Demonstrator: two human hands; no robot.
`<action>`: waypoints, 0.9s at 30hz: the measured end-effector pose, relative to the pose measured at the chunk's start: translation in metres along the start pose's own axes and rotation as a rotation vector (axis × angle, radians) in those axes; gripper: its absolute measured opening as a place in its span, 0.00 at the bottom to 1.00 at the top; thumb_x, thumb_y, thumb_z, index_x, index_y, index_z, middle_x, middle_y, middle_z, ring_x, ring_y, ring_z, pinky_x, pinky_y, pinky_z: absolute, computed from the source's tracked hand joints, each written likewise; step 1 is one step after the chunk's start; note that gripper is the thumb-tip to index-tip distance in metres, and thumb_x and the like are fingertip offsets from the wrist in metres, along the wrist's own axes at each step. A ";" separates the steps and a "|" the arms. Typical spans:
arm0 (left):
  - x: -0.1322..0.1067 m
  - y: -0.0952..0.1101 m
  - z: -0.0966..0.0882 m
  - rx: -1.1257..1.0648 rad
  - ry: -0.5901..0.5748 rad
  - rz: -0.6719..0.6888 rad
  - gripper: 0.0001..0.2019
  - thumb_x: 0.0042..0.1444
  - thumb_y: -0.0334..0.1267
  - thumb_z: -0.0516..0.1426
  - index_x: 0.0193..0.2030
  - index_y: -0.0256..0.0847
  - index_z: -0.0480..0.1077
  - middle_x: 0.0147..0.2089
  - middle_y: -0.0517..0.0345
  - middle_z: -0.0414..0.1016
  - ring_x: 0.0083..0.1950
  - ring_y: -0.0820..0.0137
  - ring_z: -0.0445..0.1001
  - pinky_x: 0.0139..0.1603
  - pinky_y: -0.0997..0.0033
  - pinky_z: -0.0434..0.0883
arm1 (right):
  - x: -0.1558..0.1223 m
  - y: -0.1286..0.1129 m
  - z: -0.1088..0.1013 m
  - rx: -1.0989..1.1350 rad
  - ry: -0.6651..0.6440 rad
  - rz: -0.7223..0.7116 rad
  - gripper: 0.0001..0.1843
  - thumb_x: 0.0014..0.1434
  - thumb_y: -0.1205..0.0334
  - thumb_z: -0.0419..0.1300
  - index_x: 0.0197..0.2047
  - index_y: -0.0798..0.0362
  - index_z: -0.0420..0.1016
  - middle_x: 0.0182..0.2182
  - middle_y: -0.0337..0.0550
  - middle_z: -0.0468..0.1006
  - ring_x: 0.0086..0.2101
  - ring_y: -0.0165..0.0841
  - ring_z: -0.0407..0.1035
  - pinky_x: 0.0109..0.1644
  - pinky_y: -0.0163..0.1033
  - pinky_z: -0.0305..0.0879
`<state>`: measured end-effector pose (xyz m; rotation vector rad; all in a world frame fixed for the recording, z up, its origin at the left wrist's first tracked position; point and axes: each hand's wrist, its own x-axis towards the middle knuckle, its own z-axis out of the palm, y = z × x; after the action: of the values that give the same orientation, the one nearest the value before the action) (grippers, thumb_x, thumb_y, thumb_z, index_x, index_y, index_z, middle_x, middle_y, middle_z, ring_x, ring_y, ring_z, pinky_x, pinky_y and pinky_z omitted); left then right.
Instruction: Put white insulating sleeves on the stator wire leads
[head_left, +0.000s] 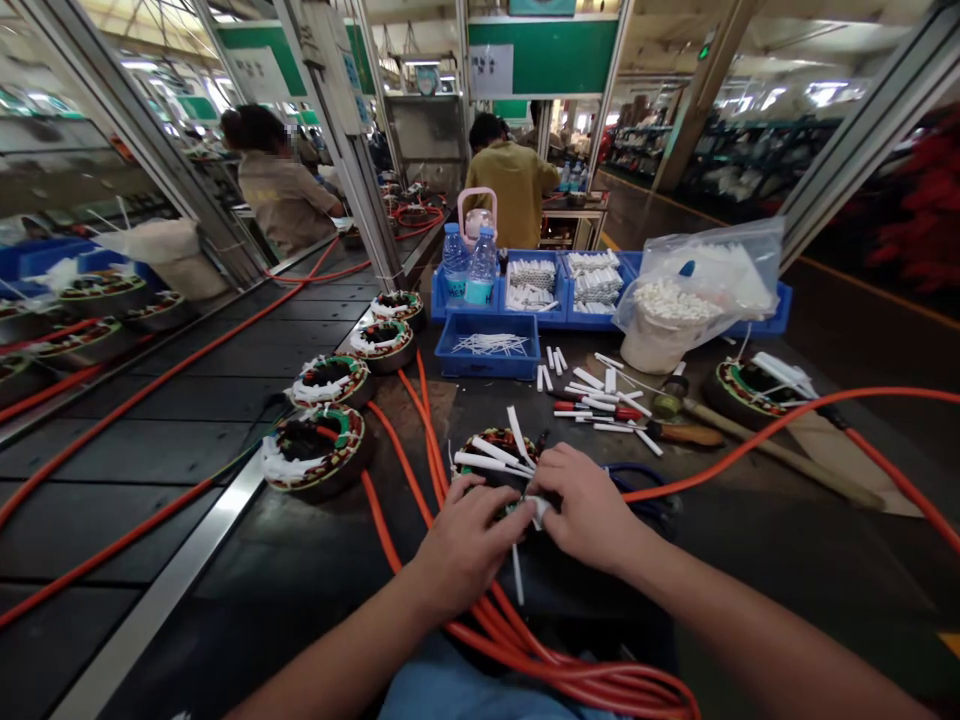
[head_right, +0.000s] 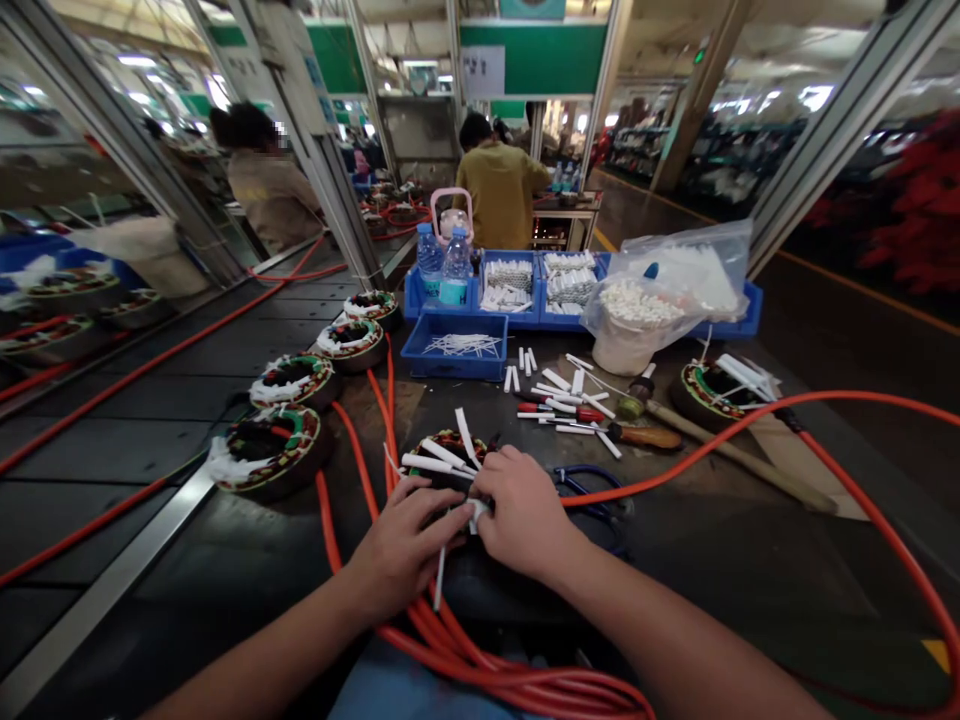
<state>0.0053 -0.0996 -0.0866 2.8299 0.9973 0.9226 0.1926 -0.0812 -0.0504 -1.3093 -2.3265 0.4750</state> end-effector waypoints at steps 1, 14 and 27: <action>-0.001 -0.004 -0.002 0.001 0.006 0.048 0.15 0.57 0.31 0.53 0.52 0.43 0.63 0.46 0.52 0.72 0.45 0.68 0.70 0.50 0.60 0.63 | 0.001 0.000 -0.001 0.019 -0.005 0.003 0.09 0.43 0.76 0.55 0.26 0.53 0.71 0.27 0.40 0.68 0.35 0.33 0.59 0.37 0.38 0.55; 0.020 0.017 -0.006 -0.128 0.059 -0.331 0.07 0.55 0.33 0.51 0.40 0.41 0.67 0.32 0.56 0.72 0.33 0.67 0.68 0.40 0.61 0.64 | 0.049 0.120 -0.074 -0.010 0.414 0.299 0.12 0.54 0.61 0.53 0.41 0.53 0.73 0.38 0.45 0.74 0.37 0.36 0.68 0.43 0.42 0.64; 0.021 0.016 -0.009 -0.182 -0.092 -0.387 0.11 0.57 0.32 0.51 0.42 0.48 0.71 0.32 0.59 0.71 0.35 0.68 0.68 0.41 0.61 0.61 | 0.058 0.225 -0.153 -0.418 0.668 0.439 0.14 0.48 0.70 0.52 0.36 0.53 0.76 0.41 0.51 0.72 0.43 0.43 0.64 0.43 0.46 0.57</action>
<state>0.0223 -0.1017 -0.0647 2.3865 1.3094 0.7866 0.4068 0.0934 -0.0192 -1.8319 -1.6206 -0.3201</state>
